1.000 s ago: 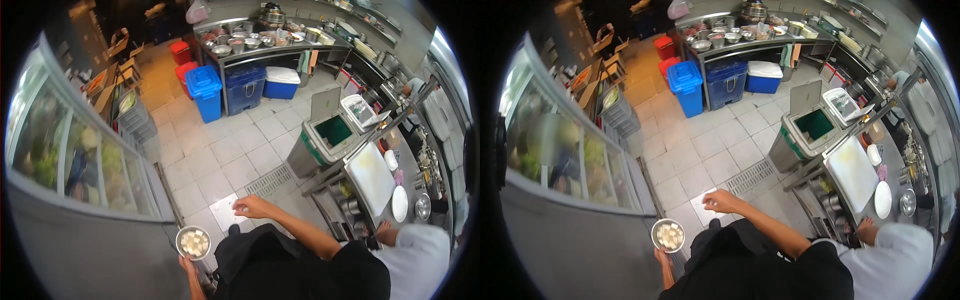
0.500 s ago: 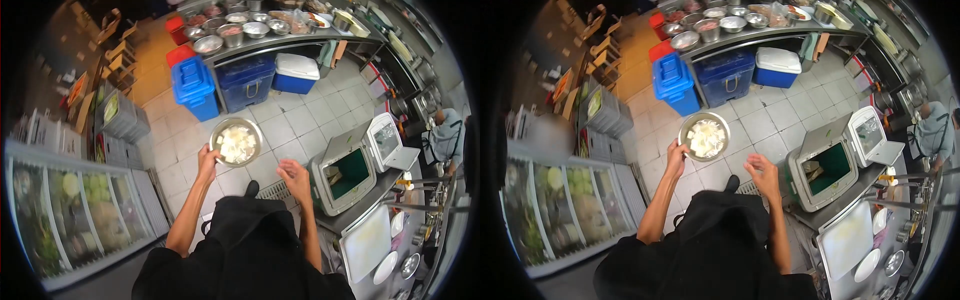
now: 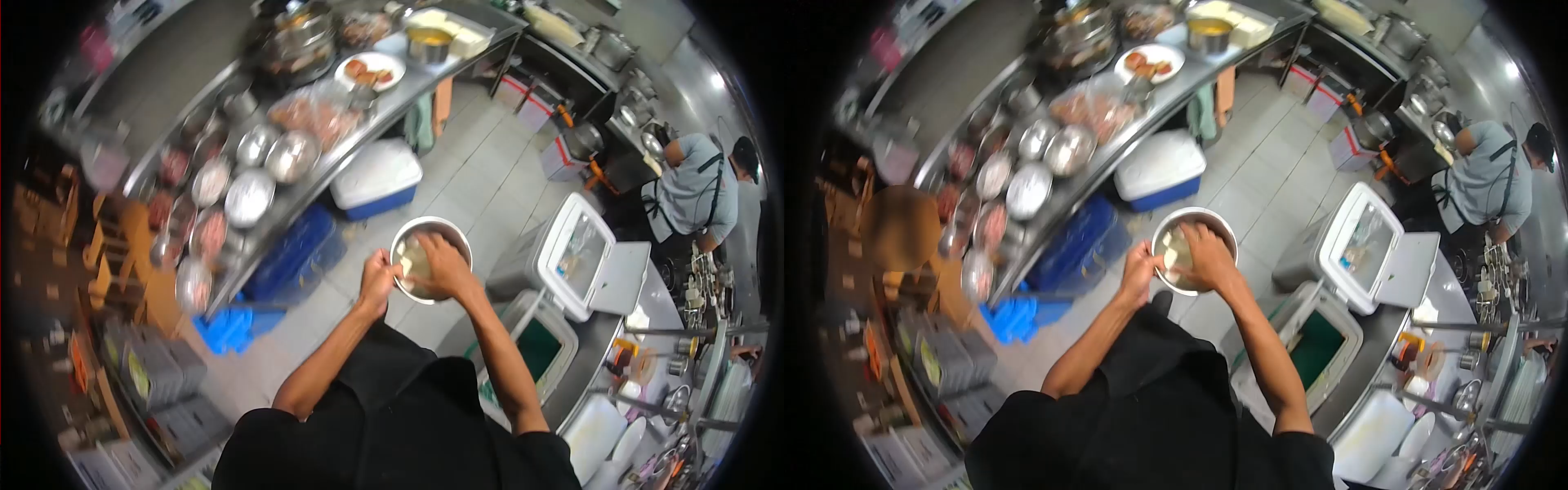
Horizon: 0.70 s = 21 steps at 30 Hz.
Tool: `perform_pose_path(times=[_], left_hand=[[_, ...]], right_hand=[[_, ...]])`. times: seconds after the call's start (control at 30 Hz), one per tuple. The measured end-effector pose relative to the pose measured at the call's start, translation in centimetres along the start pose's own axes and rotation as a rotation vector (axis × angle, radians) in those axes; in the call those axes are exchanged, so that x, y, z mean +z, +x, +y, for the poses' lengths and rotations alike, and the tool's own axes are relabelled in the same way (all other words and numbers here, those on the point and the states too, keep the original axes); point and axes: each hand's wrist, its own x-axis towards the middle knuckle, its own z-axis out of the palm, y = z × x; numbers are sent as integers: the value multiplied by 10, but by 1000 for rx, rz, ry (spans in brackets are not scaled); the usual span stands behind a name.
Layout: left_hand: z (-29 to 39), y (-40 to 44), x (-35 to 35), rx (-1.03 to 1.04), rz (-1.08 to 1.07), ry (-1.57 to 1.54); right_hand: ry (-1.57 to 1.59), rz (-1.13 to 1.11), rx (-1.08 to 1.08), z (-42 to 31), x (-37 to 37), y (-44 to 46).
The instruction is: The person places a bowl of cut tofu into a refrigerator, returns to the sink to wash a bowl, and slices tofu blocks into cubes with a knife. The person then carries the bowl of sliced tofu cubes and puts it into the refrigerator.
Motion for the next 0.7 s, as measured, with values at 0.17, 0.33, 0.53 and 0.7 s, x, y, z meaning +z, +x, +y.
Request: perform_pose_path(times=[0.17,0.33,0.53,0.7], left_hand=[[33,138,84,-92,-169,102],[44,273,170,-217,-277,98],[64,412,275,-257,-250,39],[108,523,342,-245,-249,-24]], right_hand=[[-151,-150,244,86,-63,75],[-85,-152,330,198,-121,146],[-132,-219,408,312,-213,252],[-220,-133,262,385,-310,350]])
